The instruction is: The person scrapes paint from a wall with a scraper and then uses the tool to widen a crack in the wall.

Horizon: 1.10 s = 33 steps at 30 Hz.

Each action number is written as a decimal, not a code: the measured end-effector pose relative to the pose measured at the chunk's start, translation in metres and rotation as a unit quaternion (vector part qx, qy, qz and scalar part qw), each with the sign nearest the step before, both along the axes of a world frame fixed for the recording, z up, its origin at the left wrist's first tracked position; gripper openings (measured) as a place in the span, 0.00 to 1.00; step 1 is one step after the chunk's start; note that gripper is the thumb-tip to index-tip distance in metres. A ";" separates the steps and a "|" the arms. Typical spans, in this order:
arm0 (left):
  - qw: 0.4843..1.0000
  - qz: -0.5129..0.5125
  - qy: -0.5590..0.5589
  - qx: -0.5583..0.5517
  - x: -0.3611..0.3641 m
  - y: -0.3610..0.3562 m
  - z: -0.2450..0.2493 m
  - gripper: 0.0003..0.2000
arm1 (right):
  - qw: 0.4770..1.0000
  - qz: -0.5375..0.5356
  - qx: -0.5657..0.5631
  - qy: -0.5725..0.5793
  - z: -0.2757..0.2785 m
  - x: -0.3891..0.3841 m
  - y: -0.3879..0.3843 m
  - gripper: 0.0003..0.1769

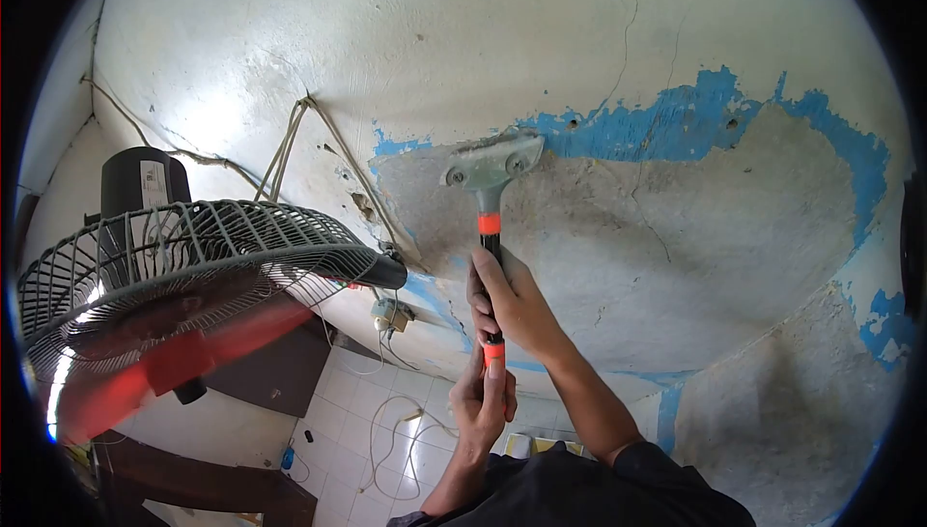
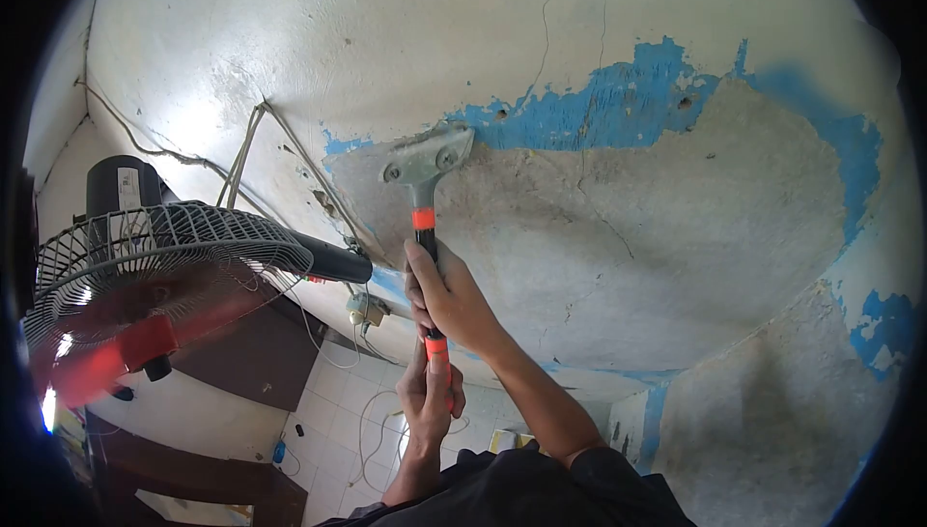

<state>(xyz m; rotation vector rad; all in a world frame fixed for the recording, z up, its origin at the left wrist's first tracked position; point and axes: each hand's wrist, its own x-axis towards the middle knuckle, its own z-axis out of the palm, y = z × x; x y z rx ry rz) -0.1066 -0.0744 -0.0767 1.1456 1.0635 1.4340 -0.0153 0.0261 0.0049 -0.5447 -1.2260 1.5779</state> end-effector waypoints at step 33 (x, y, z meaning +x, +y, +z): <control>1.000 -0.022 -0.001 0.003 -0.004 0.009 -0.002 0.26 | 1.000 -0.023 0.007 -0.005 -0.002 0.000 0.002 0.19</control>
